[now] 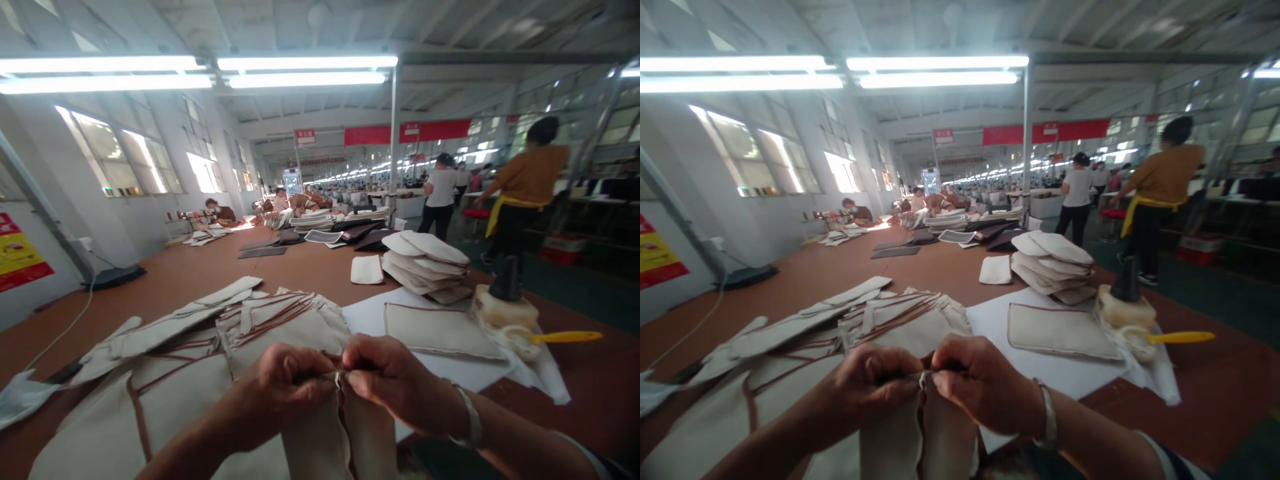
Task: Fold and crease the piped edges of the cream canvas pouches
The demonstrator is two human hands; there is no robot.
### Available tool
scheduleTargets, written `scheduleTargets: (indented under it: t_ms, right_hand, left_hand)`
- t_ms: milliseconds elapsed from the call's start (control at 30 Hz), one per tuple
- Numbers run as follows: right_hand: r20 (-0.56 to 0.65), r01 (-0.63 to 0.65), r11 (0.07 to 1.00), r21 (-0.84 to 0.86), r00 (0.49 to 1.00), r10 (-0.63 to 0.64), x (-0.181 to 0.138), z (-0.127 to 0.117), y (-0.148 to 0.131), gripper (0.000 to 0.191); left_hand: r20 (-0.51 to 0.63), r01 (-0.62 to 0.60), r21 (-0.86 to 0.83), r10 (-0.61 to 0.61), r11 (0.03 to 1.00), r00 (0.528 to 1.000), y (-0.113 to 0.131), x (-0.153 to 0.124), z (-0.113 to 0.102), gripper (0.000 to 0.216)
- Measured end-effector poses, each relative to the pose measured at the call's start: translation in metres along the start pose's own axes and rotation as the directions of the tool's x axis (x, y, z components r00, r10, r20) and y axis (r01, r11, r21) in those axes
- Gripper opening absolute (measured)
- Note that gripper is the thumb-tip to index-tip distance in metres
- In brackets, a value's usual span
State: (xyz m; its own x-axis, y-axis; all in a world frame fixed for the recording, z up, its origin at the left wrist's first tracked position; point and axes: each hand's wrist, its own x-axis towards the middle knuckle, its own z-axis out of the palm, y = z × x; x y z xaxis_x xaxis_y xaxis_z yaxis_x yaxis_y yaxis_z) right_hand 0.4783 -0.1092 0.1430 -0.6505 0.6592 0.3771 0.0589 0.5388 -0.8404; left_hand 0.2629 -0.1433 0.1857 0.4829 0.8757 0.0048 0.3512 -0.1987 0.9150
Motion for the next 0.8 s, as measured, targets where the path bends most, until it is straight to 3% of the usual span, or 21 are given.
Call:
scheduleTargets:
  t_ms: [133,200,300,467,633,800]
  right_hand:
    - [-0.027,0.138,0.94,-0.311,0.988,-0.154,-0.005,-0.001,-0.005,0.006]
    - [-0.068,0.115,0.928,-0.356,0.987,-0.148,-0.006,0.001,-0.008,0.008]
    - [-0.081,-0.031,0.979,-0.2,0.997,0.015,-0.006,0.002,-0.012,0.016]
    - [0.033,-0.223,0.975,0.012,0.974,0.222,-0.005,-0.002,-0.01,0.016]
    - [0.053,-0.267,0.956,0.125,0.964,0.262,-0.005,-0.004,-0.005,0.01]
    - [0.119,-0.338,0.898,0.284,0.941,0.316,-0.007,-0.006,-0.008,0.016]
  left_hand:
    - [-0.011,0.015,0.01,-0.015,1.0,1.0,-0.004,0.002,0.006,0.022]
    - [-0.042,0.056,0.053,-0.054,0.997,0.998,-0.006,0.002,0.01,0.024]
    - [-0.068,0.057,0.124,-0.049,0.991,0.996,-0.009,0.002,0.016,0.022]
    - [-0.1,0.022,0.18,-0.004,0.983,0.995,-0.009,0.0,0.024,0.024]
    - [-0.069,0.058,0.07,-0.053,0.996,0.996,-0.012,-0.001,0.025,0.033]
    - [0.009,0.108,-0.101,-0.108,0.989,0.994,-0.02,-0.004,0.023,0.041]
